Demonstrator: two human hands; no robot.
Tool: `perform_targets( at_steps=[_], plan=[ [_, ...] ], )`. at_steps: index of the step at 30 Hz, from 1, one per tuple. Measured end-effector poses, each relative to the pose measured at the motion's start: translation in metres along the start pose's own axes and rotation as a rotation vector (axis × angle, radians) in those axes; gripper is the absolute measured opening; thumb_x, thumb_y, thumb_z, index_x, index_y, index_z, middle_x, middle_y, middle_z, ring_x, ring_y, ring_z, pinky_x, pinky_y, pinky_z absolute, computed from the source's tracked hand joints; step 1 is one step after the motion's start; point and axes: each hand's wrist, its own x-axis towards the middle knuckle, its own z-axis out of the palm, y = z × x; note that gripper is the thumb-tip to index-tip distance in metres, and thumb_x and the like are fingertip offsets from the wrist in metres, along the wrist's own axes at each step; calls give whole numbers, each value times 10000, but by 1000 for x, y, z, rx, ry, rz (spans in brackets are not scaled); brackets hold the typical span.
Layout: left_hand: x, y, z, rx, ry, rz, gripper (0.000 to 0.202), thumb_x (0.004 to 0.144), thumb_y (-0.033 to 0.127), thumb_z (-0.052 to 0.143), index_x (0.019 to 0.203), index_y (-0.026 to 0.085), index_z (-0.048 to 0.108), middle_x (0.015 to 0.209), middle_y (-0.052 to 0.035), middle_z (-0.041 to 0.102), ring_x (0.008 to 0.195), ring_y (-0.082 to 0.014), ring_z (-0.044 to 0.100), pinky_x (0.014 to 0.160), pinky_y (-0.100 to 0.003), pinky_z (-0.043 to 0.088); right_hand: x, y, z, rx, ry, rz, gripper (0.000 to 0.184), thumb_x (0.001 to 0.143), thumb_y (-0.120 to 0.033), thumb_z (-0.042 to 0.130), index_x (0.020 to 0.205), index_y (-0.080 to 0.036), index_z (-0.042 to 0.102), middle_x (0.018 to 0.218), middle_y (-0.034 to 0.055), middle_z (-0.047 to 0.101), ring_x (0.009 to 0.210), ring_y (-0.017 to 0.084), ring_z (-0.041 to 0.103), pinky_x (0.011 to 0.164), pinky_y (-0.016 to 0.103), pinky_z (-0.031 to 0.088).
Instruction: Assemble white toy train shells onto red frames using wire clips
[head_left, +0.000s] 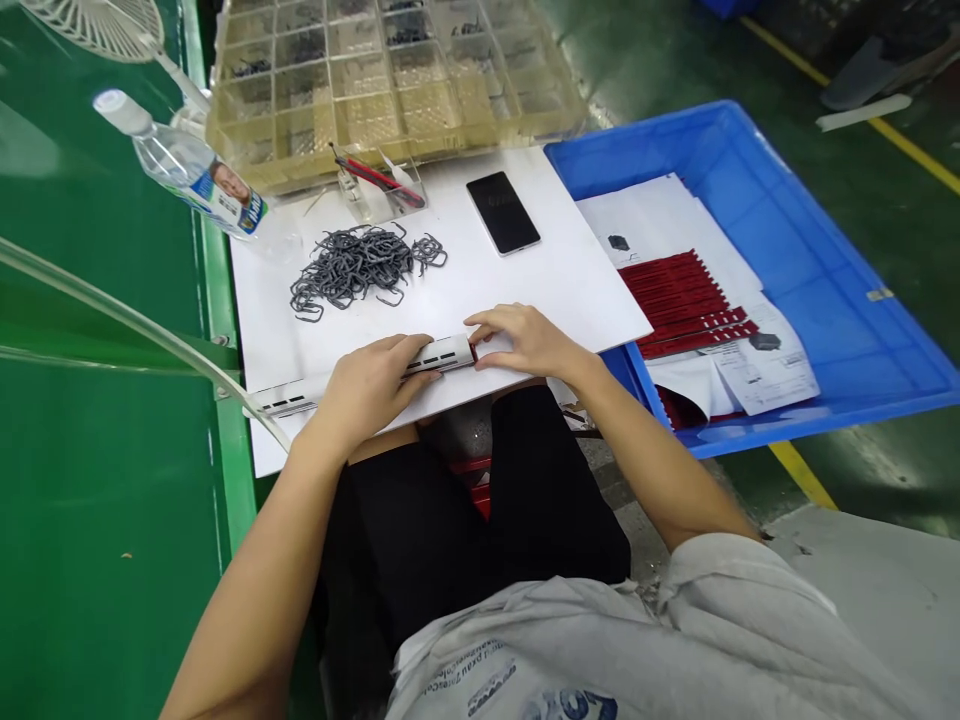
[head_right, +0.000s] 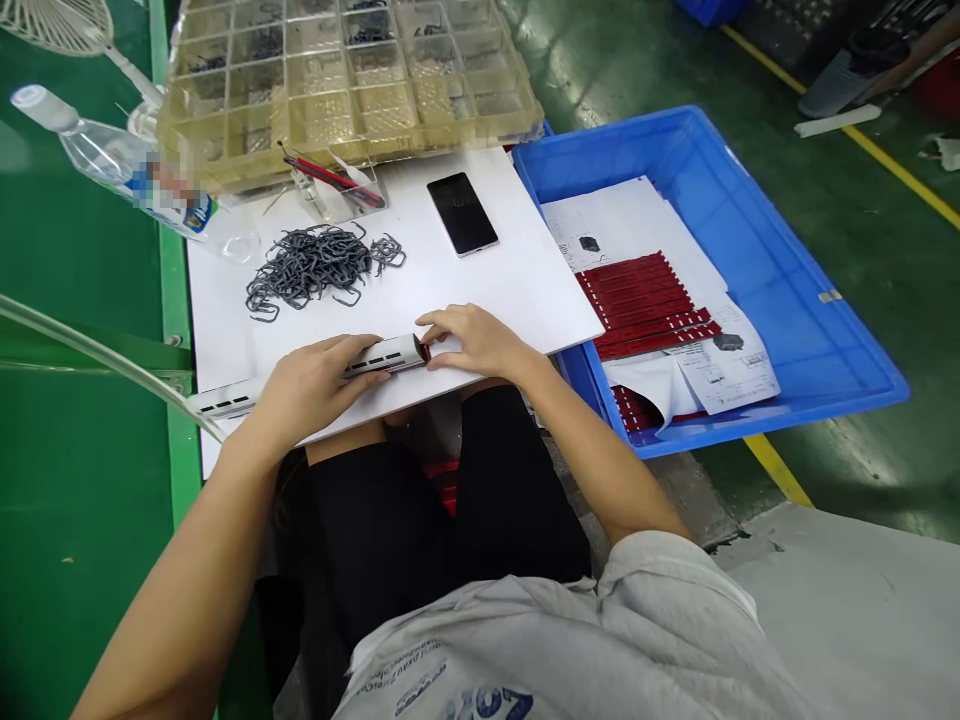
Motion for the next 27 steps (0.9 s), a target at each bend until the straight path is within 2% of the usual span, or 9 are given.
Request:
perform_targets(
  at_steps=[3,7,13,17,20,22,25,27],
  plan=[
    [1,-4,-1,-44,38,22,524,1120,507,586,1506,167,689,1362,-171,815,1158,-400,799,919,-474,634,1,4,0,11,1,24,529,903,-387,951,1348,-174,761,1145,92,902,1095,350,819,1069,501,576],
    [3,-1,3,-24,27,31,509,1117,481,599,1493,156,711,1357,-193,815,1183,-414,792,947,-497,647,0,5,1,22,24,56,521,871,-375,982,1308,-170,785,1124,83,904,1108,354,835,1056,498,611],
    [5,-3,16,-67,116,106,462,1128,465,611,1452,160,733,1422,-189,794,1382,-414,707,1049,-526,644,-10,5,-5,111,67,13,792,879,-495,974,1555,-218,669,1444,108,814,1127,302,831,1100,463,626],
    [7,-4,24,-72,153,124,454,1135,457,604,1459,164,726,1443,-184,785,1427,-407,678,1062,-533,648,-1,0,1,6,-22,-55,728,929,-452,932,1555,-193,664,1386,131,824,1231,355,770,1116,533,584],
    [8,-3,23,-83,154,147,453,1140,437,578,1468,156,714,1490,-200,755,1436,-388,669,1142,-541,618,12,-12,11,-131,-65,-68,558,968,-452,881,1410,-139,748,1302,191,823,1201,400,736,1053,552,576],
    [3,-4,16,-87,122,152,498,1126,453,597,1509,146,682,1533,-213,727,1433,-384,675,1179,-545,598,12,-26,10,-128,-56,-51,446,1025,-476,793,1318,-140,777,1221,195,821,1156,391,734,1020,527,579],
    [-20,-6,1,-37,84,109,671,1076,518,683,1591,97,605,1494,-247,744,1371,-427,715,1195,-612,573,-19,-51,-8,41,75,81,383,1076,-528,686,1243,-196,776,1180,136,814,1077,334,746,966,457,590],
    [-47,-4,-5,-34,98,64,665,1075,511,691,1591,101,605,1455,-241,769,1329,-438,741,1165,-627,587,-56,-67,-28,171,226,275,342,1044,-563,705,1136,-241,779,1052,65,808,929,285,737,854,402,589]
  ],
)
